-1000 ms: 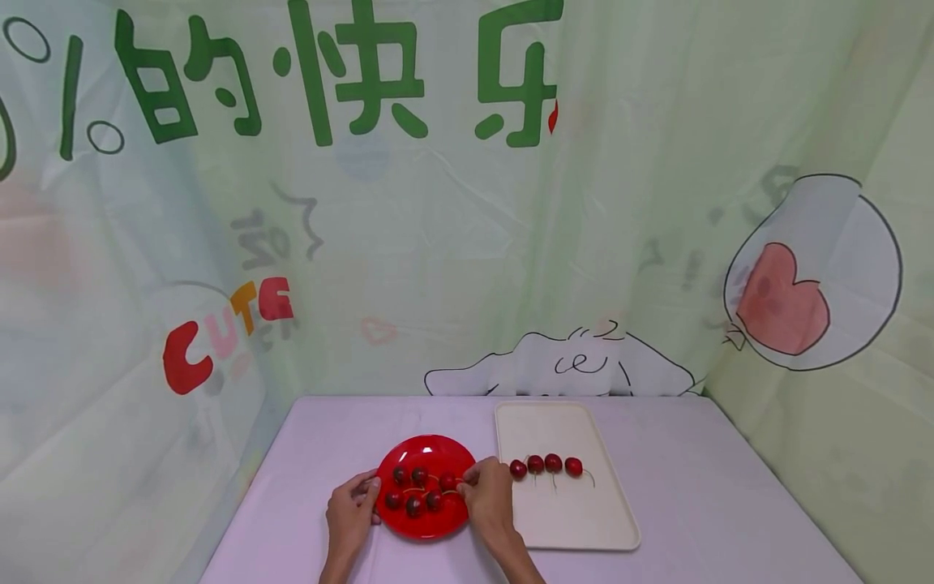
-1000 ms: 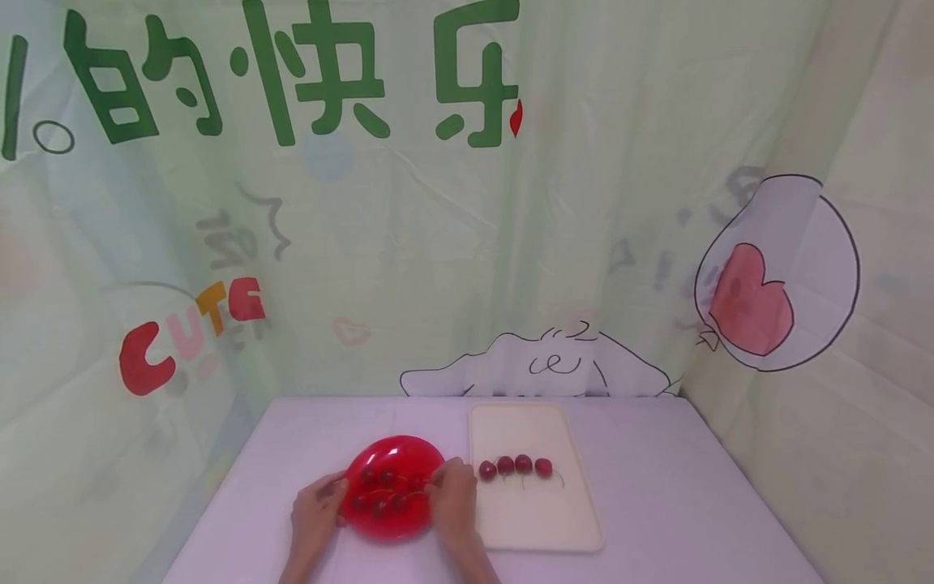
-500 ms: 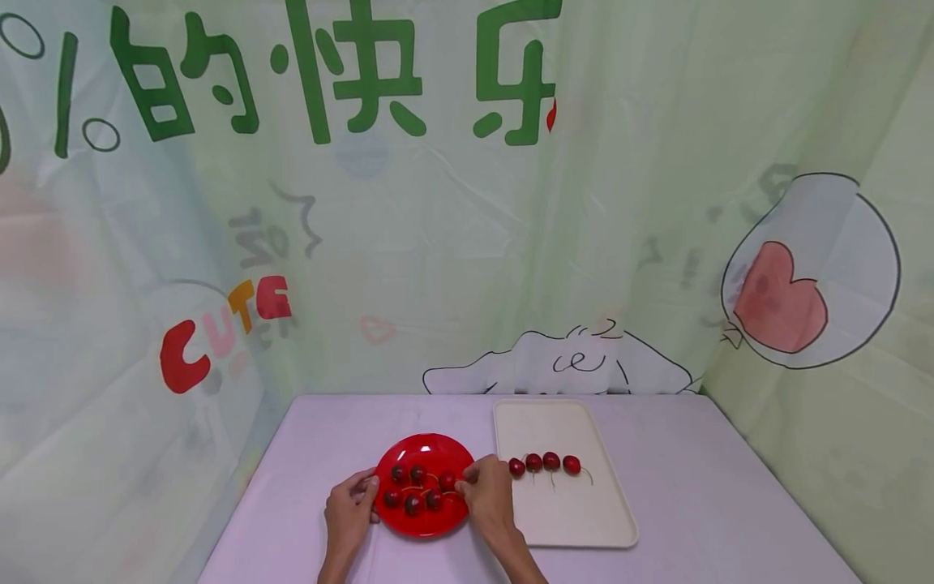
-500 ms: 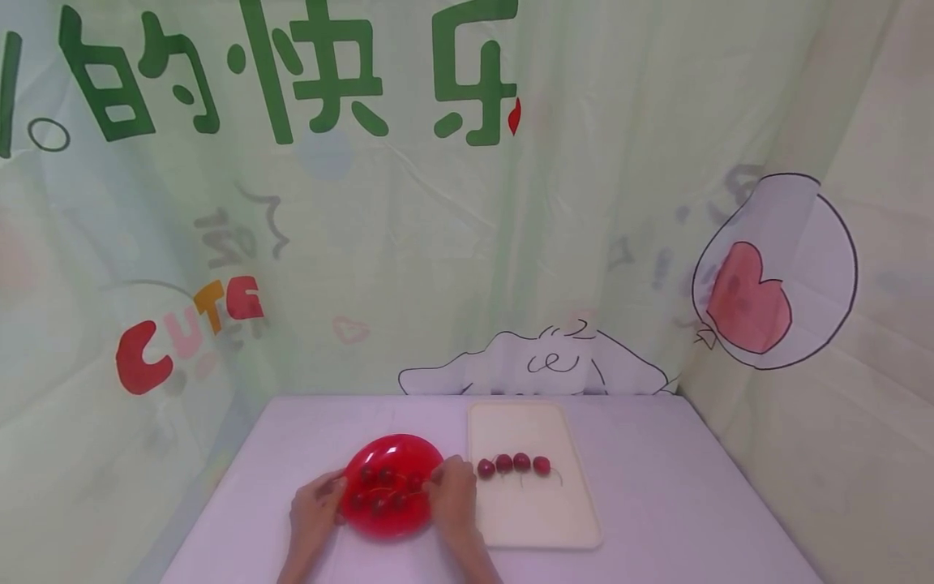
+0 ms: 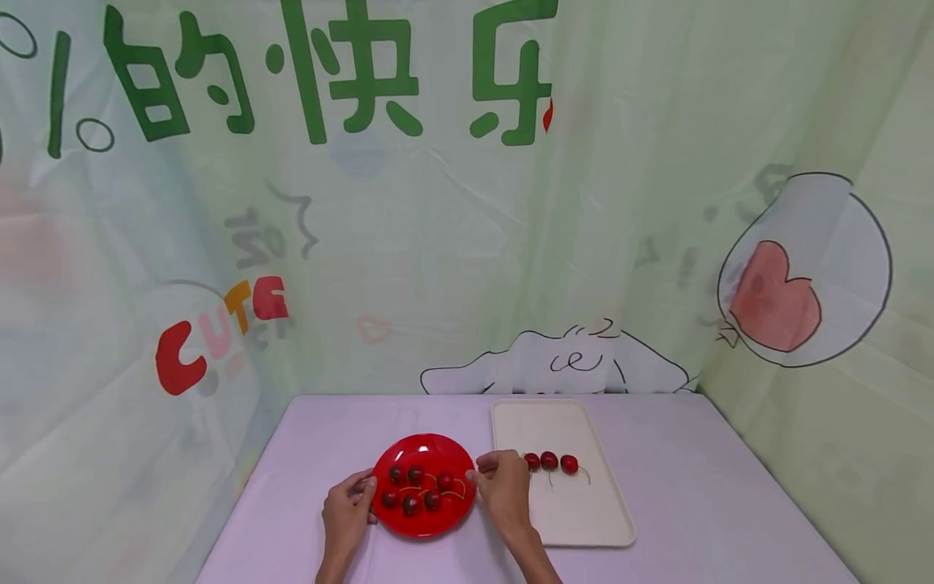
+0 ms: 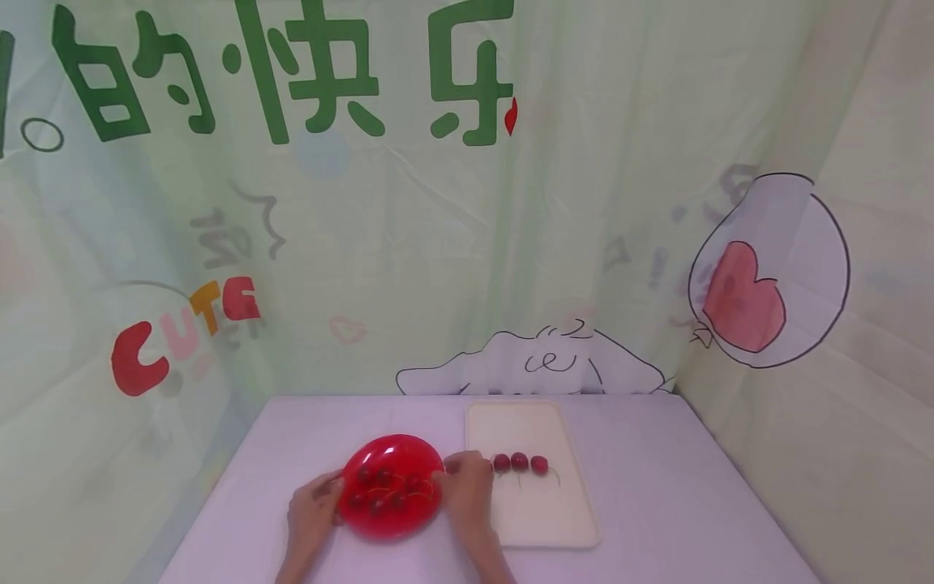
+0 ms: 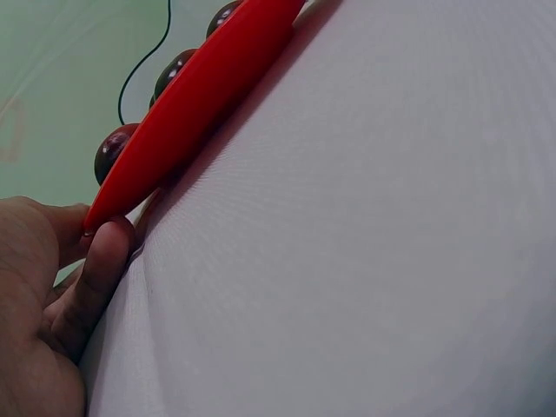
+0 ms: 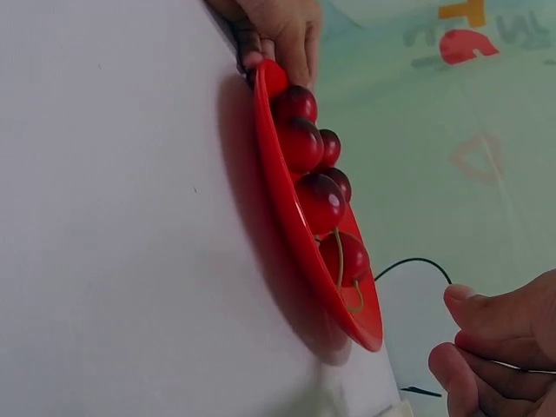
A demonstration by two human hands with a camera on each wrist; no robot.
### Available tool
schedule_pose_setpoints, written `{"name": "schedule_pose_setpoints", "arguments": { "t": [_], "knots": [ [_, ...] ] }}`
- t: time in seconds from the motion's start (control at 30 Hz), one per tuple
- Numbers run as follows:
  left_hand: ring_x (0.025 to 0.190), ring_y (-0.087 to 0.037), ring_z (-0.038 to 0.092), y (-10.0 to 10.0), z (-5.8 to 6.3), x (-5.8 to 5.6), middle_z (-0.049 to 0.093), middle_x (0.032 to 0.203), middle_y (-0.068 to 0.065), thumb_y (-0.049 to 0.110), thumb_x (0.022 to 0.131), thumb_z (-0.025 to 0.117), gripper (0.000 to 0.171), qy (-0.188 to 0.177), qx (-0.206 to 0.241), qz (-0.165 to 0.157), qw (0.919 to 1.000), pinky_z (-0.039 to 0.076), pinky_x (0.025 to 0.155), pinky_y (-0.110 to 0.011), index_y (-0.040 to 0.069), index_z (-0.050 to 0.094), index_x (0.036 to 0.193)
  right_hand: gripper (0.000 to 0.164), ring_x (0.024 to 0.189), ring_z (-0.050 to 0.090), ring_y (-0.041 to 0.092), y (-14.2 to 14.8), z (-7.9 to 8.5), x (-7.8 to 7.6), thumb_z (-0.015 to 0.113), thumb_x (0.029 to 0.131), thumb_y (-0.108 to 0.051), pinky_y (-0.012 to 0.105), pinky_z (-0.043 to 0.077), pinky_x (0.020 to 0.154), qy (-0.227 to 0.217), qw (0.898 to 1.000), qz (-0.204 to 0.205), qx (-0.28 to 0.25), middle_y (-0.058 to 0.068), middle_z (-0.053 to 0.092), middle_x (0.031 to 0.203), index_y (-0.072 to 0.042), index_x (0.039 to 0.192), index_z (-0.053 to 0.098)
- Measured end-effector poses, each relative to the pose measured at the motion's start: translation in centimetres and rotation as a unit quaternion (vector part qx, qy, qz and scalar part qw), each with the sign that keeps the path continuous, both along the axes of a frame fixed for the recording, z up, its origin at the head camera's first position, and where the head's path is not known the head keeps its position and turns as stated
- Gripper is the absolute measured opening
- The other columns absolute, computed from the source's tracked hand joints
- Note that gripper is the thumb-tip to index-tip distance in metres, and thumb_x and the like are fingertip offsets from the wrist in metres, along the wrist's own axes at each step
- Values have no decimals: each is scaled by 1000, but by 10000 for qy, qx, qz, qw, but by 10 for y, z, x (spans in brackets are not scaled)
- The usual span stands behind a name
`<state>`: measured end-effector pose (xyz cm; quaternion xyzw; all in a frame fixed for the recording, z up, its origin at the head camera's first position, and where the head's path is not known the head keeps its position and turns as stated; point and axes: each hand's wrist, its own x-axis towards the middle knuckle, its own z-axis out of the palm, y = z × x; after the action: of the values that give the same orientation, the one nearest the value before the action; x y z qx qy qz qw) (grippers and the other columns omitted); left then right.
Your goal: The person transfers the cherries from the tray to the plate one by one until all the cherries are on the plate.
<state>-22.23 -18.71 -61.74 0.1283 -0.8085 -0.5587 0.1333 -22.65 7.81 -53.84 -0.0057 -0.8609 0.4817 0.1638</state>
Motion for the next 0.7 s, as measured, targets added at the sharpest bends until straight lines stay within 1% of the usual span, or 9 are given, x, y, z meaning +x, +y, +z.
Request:
{"name": "schedule_pose_setpoints", "arguments": {
  "t": [0.1, 0.23, 0.37, 0.5, 0.7],
  "knots": [
    [51, -15, 65, 1, 0, 0, 78, 111, -19, 12, 108, 69, 31, -12, 4, 0, 10000, 59, 50, -24, -1, 74, 135, 22, 76, 74, 17, 12, 3, 1, 94, 82, -1, 34, 69, 73, -8, 9997, -215, -73, 16, 82, 92, 1, 103, 84],
    [52, -15, 65, 1, 2, 1, 78, 112, -21, 12, 108, 69, 31, -52, 40, 28, 10000, 58, 50, -24, -1, 73, 136, 24, 75, 74, 20, 29, 7, 1, 94, 81, 1, 35, 69, 73, 20, 9990, -422, -144, 18, 82, 92, 3, 103, 83],
    [52, -15, 65, 2, 3, 2, 78, 113, -21, 13, 109, 68, 32, -132, 26, 54, 9999, 58, 51, -23, -1, 73, 137, 23, 72, 76, 22, 50, 7, -2, 93, 79, 5, 27, 65, 67, 167, 9978, -596, -234, 20, 81, 88, 6, 99, 82],
    [53, -15, 65, 2, 3, 3, 77, 112, -21, 14, 109, 67, 32, -174, 7, 73, 9998, 58, 51, -23, -1, 72, 138, 22, 69, 76, 21, 71, 4, -6, 92, 78, 7, 20, 55, 60, 250, 9961, -792, -286, 21, 81, 84, 8, 97, 82],
    [53, -15, 65, 2, 4, 2, 78, 112, -21, 14, 109, 68, 33, -172, 33, 71, 9998, 58, 52, -23, -1, 73, 138, 23, 71, 76, 19, 97, -1, -10, 89, 80, 7, 19, 53, 61, 259, 9937, -1070, -221, 22, 82, 90, 8, 102, 82]
  ]
}}
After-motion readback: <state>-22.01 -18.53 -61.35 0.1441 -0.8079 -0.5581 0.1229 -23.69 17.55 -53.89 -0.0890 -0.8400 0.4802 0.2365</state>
